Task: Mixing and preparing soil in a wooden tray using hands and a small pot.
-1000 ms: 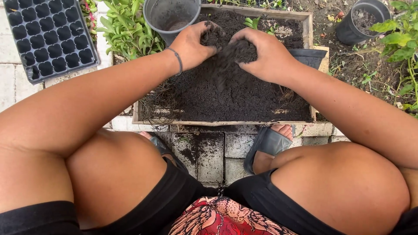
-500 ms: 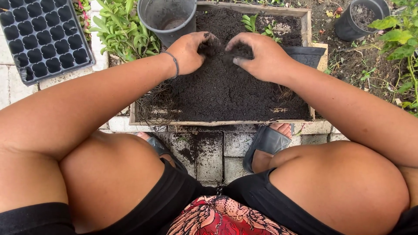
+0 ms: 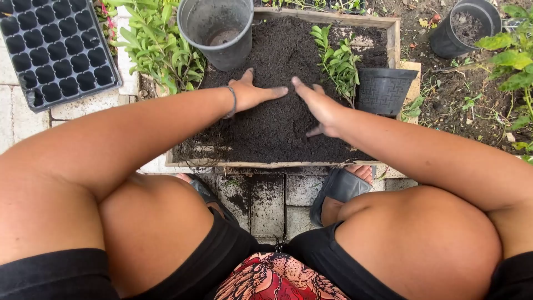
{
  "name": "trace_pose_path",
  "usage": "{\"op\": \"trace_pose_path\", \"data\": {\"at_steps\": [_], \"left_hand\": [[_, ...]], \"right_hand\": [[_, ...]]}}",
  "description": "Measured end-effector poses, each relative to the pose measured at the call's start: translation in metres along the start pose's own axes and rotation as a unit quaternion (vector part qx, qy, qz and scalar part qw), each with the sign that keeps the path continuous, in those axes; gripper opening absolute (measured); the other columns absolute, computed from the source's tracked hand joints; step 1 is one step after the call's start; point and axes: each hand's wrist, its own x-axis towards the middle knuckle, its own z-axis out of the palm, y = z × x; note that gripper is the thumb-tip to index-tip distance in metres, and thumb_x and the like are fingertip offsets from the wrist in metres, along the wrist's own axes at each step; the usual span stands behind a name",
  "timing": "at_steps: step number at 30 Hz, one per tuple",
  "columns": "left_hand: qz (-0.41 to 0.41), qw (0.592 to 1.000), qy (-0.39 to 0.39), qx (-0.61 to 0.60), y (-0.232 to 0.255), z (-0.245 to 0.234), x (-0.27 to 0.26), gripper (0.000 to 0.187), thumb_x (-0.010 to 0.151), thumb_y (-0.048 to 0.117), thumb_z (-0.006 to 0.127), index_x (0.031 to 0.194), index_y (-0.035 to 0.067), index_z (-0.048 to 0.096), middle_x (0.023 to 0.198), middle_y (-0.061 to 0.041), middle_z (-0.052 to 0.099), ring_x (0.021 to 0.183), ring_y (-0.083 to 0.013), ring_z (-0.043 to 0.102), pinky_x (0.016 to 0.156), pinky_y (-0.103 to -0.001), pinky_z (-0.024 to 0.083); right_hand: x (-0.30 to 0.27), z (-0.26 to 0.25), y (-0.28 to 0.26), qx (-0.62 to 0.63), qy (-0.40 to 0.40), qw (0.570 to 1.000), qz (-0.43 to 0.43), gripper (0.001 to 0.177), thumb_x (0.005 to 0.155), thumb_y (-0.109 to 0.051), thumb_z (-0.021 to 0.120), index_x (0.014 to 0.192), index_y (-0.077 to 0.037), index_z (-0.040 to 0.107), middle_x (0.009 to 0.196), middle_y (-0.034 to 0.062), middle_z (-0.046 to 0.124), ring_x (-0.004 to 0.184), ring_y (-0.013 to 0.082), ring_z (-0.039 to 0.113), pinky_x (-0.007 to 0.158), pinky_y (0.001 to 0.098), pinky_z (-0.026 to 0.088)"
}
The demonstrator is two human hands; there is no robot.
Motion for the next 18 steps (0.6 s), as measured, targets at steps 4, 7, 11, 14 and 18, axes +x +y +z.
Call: {"op": "trace_pose_path", "data": {"at_steps": [4,7,11,14,18], "left_hand": [[0.012,1.0,0.006,-0.004,0.001,0.009,0.037,0.128,0.078,0.074,0.078,0.167,0.016,0.008,0.165,-0.027,0.02,0.149,-0.0389,0.035,0.119,-0.055,0.035],[0.06,0.998,0.026,0.01,-0.004,0.018,0.051,0.123,0.078,0.065,0.083,0.165,0.014,0.013,0.159,-0.024,0.036,0.146,-0.0351,0.042,0.118,-0.054,0.038],[0.105,0.994,0.021,-0.001,0.017,0.009,0.021,0.11,0.084,0.046,0.081,0.164,0.015,0.013,0.16,-0.021,0.037,0.146,-0.0353,0.042,0.118,-0.053,0.038],[0.153,0.987,0.028,-0.025,0.016,0.004,0.019,0.101,0.083,0.018,0.075,0.165,0.012,0.017,0.16,-0.023,0.038,0.147,-0.039,0.039,0.121,-0.052,0.037],[0.216,0.969,0.089,-0.079,0.017,-0.001,0.025,0.07,0.074,0.013,0.082,0.138,0.017,0.053,0.121,-0.004,0.072,0.109,-0.0188,0.071,0.097,-0.03,0.058]], "right_hand": [[0.034,0.001,0.011,0.046,-0.01,0.999,-0.001,0.107,0.096,-0.063,0.052,0.162,-0.002,-0.006,0.165,0.031,-0.008,0.153,0.0535,0.001,0.106,0.083,0.023],[0.04,0.0,0.014,0.054,-0.004,0.999,-0.003,0.103,0.099,-0.051,0.059,0.163,-0.003,-0.005,0.166,0.0307,-0.005,0.153,0.0529,0.002,0.106,0.0844,0.015],[0.047,0.001,0.017,0.081,0.008,0.996,-0.025,0.108,0.095,-0.037,0.071,0.164,-0.003,-0.005,0.166,0.0305,-0.005,0.153,0.0538,0.0,0.104,0.0856,0.011],[0.037,0.004,0.007,0.114,0.031,0.988,-0.101,0.092,0.088,-0.018,0.077,0.16,0.0,0.024,0.155,0.0282,0.037,0.145,0.0454,0.039,0.099,0.0657,0.049],[0.015,-0.006,-0.018,-0.003,0.076,0.989,-0.125,0.057,0.081,-0.008,0.072,0.134,-0.007,0.053,0.126,0.0104,0.068,0.119,0.0264,0.067,0.11,0.0413,0.056]]}}
